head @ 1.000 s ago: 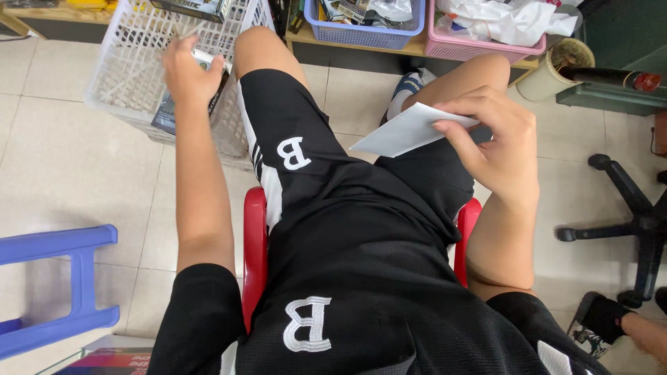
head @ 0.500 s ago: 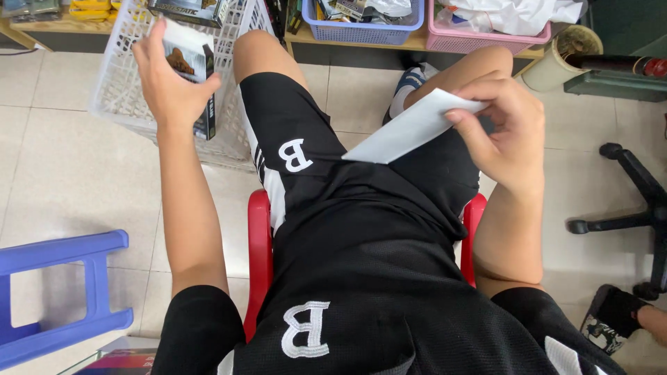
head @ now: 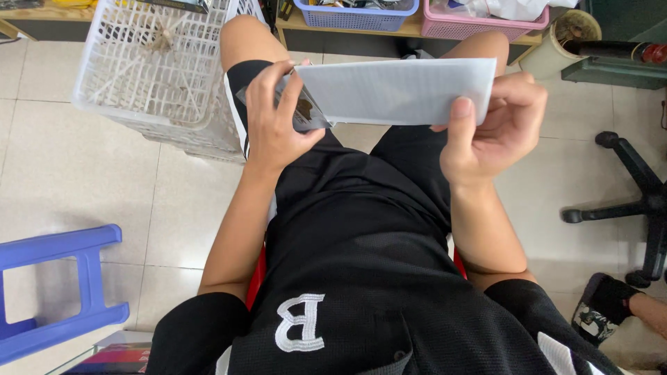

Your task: The recorder is seen inspecting different types of screen protectors for mobile phones, taking them out of their packaging and examining them.

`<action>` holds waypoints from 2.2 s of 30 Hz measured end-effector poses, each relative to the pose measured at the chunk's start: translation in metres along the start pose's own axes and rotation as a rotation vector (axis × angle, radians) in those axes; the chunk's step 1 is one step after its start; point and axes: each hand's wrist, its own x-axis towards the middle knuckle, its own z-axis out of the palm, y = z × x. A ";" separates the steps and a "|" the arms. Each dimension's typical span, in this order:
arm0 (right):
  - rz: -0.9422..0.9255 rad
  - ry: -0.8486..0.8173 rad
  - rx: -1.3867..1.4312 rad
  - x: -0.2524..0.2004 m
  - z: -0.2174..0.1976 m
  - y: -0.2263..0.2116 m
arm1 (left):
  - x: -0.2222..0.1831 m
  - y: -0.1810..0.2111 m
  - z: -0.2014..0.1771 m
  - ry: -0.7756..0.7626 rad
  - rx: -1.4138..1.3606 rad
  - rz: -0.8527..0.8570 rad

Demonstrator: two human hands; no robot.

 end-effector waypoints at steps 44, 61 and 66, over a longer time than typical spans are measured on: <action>-0.002 -0.830 -0.372 0.023 0.047 -0.023 | 0.016 0.020 -0.028 0.015 -0.179 0.090; -0.044 -0.904 -0.138 0.008 0.047 0.002 | 0.002 0.033 -0.025 -0.088 -0.539 -0.060; 0.285 -0.823 -0.120 -0.023 0.040 0.013 | -0.005 0.044 -0.019 -0.074 -0.482 -0.082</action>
